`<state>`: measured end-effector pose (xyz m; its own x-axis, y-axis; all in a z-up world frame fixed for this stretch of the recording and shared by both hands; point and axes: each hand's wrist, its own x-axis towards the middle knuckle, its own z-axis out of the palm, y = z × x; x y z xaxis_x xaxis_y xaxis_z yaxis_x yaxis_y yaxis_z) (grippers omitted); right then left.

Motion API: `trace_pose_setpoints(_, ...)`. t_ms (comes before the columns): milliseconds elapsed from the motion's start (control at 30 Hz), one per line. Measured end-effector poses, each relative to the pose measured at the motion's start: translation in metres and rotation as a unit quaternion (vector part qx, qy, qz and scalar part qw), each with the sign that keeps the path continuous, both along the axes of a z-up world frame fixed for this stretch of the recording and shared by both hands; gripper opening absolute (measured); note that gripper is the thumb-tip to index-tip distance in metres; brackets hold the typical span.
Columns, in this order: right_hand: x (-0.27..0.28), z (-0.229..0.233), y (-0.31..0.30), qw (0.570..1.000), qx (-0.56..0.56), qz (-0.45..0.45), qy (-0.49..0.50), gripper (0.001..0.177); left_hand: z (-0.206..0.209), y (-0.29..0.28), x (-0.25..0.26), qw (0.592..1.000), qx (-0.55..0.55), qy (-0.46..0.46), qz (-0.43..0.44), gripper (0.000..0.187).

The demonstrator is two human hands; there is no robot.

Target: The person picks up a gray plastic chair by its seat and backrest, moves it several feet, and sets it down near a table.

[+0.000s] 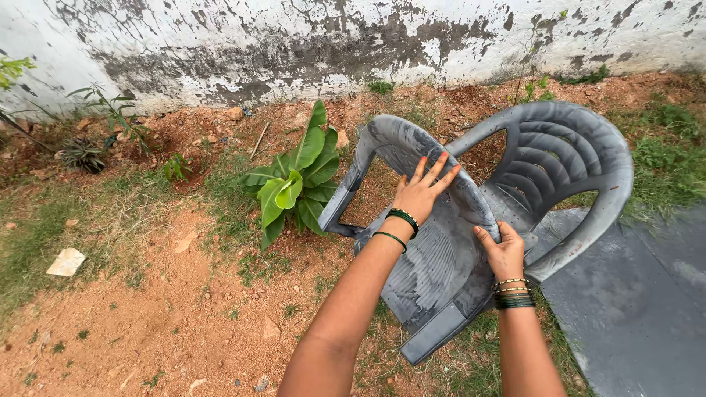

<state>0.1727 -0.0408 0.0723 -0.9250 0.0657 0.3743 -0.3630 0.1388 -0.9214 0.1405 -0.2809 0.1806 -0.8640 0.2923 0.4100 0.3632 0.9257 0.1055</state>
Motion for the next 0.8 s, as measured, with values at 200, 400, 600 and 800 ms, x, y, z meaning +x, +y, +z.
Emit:
trace_pose_setpoints(200,0.021,-0.008,0.005,0.997,0.024,-0.079,0.000,0.021,0.008,-0.003,-0.002,0.995,0.057,0.063,-0.055,0.070)
trace_pose_setpoints(400,0.055,-0.023,0.003,0.996,0.030,-0.081,-0.009,0.020,0.018,-0.017,-0.021,0.991,0.051,0.095,-0.076,0.061)
trace_pose_setpoints(600,0.076,-0.013,-0.003,0.984,0.085,-0.155,-0.010,0.024,0.025,-0.050,-0.036,0.993,0.058,0.041,-0.092,0.068)
trace_pose_setpoints(800,0.090,0.022,-0.033,0.897,0.298,-0.307,0.116,0.050,0.006,-0.045,-0.046,0.969,0.144,0.107,-0.169,0.068)
